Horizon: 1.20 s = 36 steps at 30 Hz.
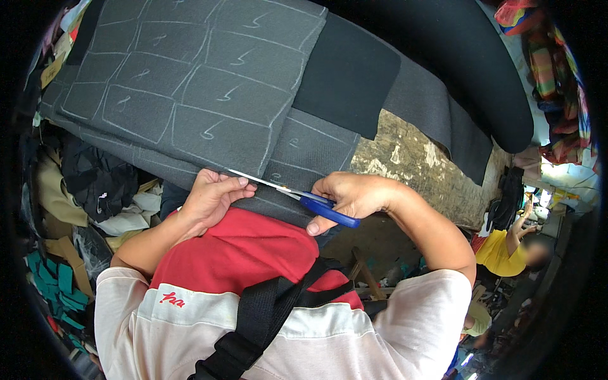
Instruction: The person marks a large piece of dark fabric with chalk using a small rectangular block, then cuts along the marked lines with scissors. The person repeatedly lifts and repositions the fabric to follow the drawn pattern and removes cut pieces.
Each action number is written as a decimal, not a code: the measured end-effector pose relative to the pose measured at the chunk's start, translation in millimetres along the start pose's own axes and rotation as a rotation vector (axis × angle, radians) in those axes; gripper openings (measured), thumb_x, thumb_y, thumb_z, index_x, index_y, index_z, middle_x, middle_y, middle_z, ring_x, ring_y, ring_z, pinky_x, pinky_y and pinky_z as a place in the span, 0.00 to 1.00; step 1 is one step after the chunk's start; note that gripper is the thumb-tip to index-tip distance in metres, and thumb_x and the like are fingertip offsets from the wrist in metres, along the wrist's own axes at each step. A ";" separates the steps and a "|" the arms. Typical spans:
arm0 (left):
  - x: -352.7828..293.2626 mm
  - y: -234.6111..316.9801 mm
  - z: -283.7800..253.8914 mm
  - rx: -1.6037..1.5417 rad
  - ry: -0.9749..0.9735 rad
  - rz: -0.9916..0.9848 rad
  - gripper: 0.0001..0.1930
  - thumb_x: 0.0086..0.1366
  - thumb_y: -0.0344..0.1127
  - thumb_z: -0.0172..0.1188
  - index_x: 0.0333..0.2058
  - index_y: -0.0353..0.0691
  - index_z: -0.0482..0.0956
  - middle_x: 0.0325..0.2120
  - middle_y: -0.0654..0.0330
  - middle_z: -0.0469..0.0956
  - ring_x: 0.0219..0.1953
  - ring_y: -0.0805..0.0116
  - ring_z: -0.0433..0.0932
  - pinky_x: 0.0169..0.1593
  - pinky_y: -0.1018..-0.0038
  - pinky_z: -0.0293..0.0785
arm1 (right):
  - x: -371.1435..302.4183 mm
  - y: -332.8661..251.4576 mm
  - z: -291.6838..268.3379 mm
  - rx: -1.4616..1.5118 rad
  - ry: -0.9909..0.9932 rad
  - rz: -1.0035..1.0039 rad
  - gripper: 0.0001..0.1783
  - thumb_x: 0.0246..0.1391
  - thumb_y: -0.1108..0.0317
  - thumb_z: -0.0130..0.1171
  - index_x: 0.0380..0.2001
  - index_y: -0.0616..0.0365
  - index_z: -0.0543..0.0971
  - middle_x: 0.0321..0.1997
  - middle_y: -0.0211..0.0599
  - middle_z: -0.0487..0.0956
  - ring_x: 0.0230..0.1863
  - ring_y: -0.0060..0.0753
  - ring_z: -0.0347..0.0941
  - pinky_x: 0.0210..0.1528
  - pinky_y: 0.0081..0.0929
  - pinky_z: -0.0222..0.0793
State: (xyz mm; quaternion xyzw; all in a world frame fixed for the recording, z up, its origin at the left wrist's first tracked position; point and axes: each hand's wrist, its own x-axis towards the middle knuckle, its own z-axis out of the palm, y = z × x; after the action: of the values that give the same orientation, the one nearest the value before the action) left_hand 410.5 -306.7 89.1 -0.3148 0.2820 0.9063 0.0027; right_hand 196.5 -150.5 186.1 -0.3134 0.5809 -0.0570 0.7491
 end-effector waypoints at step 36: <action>7.0 -8.5 -6.6 0.068 -0.116 -0.028 0.08 0.56 0.21 0.59 0.36 0.32 0.77 0.29 0.55 0.79 0.31 0.68 0.80 0.35 0.76 0.78 | 53.3 -27.5 12.1 0.038 0.251 -0.123 0.26 0.31 0.50 0.76 0.15 0.58 0.73 0.12 0.20 0.66 0.16 0.14 0.59 0.17 0.19 0.55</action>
State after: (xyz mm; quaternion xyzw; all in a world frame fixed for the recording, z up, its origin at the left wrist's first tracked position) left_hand 410.1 -304.1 76.5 -0.2655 0.3075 0.9128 0.0424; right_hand 232.2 -191.5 157.9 -0.3245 0.6486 -0.1525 0.6714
